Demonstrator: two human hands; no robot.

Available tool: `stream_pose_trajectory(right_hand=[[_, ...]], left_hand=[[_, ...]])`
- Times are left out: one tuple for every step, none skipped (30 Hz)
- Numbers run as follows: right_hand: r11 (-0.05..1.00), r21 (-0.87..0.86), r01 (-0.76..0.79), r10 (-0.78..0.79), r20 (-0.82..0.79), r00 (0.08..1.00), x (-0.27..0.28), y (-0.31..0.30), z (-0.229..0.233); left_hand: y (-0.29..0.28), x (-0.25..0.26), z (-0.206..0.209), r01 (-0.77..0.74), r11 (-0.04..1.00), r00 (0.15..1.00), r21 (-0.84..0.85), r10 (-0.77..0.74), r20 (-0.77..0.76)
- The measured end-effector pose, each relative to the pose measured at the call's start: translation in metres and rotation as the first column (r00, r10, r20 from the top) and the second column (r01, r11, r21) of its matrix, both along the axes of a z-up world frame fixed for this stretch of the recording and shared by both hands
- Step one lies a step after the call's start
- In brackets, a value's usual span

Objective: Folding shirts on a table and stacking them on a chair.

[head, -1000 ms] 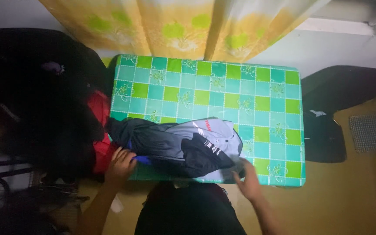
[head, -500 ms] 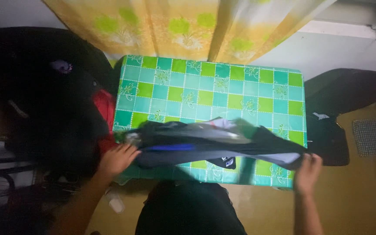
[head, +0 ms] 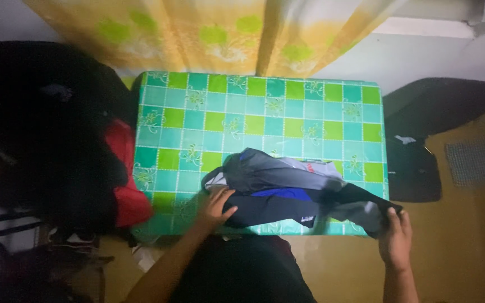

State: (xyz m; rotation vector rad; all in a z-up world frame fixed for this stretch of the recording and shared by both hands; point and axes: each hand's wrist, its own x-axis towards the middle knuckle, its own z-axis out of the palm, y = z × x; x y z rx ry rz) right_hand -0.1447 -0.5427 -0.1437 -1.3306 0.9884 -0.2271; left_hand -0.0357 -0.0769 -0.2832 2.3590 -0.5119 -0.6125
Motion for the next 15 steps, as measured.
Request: stream_pose_trajectory(right_hand=[[0.997,-0.013,-0.077,0.078,0.141,0.987,-0.011,-0.021,-0.028],[0.988,-0.039,-0.151,0.156,0.277,0.948,-0.023,-0.042,-0.056],[0.988,-0.040,-0.148,0.153,0.272,0.950,-0.030,-0.048,-0.057],[0.993,-0.054,-0.110,0.119,0.219,0.968,-0.037,-0.054,-0.058],[0.995,-0.068,-0.075,0.086,0.173,0.981,-0.041,-0.059,-0.060],[0.995,-0.068,-0.074,0.085,0.174,0.981,-0.043,-0.062,-0.060],[0.996,-0.069,-0.052,0.067,0.232,0.970,-0.046,-0.066,-0.059],[0.997,-0.068,-0.031,0.049,0.290,0.956,-0.050,-0.071,-0.058],[0.997,-0.069,-0.027,0.046,0.287,0.957,-0.051,-0.075,-0.054],[0.999,0.044,0.005,-0.020,0.343,0.939,-0.053,-0.078,-0.050],[0.986,0.162,0.025,-0.087,0.388,0.917,-0.053,-0.081,-0.048],[0.986,0.164,0.023,-0.086,0.384,0.919,-0.052,-0.074,-0.035],[0.969,0.245,0.026,-0.119,0.373,0.920,-0.047,-0.066,-0.024],[0.946,0.323,0.028,-0.150,0.358,0.921,-0.042,-0.058,-0.012],[0.945,0.326,0.025,-0.149,0.362,0.920,-0.047,-0.064,-0.020]], left_hand=[[-0.009,0.001,-0.013,-0.045,0.998,0.998,-0.046,0.046,0.037],[-0.019,0.002,-0.027,-0.087,0.992,0.993,-0.094,0.094,0.071],[-0.017,0.000,-0.039,-0.084,0.992,0.994,-0.096,0.090,0.065],[-0.015,-0.002,-0.051,-0.063,0.998,0.998,0.005,0.063,0.031],[-0.010,-0.001,-0.063,-0.040,0.993,0.999,0.107,0.040,0.001],[-0.002,0.001,-0.070,-0.039,0.993,0.999,0.107,0.039,0.002],[0.005,0.003,-0.077,-0.025,0.999,0.991,0.046,0.031,-0.129],[0.012,0.005,-0.084,-0.015,1.000,0.967,-0.017,0.010,-0.254],[0.026,0.009,-0.082,-0.012,1.000,0.967,-0.018,0.007,-0.256],[0.039,0.012,-0.079,-0.126,0.983,0.974,-0.136,0.097,-0.204],[0.056,0.013,-0.076,-0.231,0.939,0.968,-0.254,0.195,-0.161],[0.091,0.006,-0.095,-0.235,0.939,0.966,-0.251,0.197,-0.164],[0.129,-0.001,-0.112,-0.269,0.893,0.945,-0.361,0.173,-0.276],[0.167,-0.008,-0.128,-0.313,0.831,0.915,-0.460,0.134,-0.380],[0.160,0.010,-0.065,-0.313,0.832,0.916,-0.459,0.137,-0.376]])
